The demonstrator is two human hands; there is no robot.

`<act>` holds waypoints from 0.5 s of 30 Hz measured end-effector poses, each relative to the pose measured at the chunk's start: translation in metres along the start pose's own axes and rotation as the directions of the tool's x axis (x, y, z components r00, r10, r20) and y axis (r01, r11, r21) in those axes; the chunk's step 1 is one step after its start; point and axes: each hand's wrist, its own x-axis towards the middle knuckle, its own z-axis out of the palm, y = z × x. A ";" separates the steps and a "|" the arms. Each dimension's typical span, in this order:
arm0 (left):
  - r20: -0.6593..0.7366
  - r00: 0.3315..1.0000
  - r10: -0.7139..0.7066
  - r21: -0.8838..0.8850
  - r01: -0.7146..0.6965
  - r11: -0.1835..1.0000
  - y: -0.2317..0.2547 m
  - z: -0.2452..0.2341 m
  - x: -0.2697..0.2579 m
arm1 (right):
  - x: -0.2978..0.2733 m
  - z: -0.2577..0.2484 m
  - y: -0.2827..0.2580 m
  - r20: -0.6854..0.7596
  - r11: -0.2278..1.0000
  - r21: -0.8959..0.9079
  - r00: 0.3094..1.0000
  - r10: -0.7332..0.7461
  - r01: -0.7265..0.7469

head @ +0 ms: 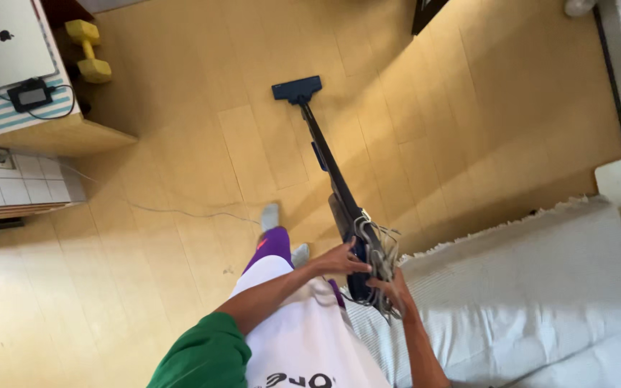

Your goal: The person wraps a power cord around a vacuum cleaner by hand while walking through a room.

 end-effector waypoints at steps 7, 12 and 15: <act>-0.268 0.963 0.020 -0.017 -0.025 1.000 -0.002 -0.055 0.055 | 0.033 -0.059 -0.034 -0.044 0.974 -0.216 0.996 -0.077 0.065; -0.165 0.984 0.063 -0.197 -0.095 0.976 0.045 -0.021 0.114 | 0.067 -0.103 -0.060 0.005 0.950 -0.312 1.000 0.007 -0.005; -0.175 0.982 0.072 -0.284 -0.121 0.951 0.078 -0.013 0.140 | 0.081 -0.120 -0.078 -0.030 0.961 -0.274 0.999 -0.040 0.030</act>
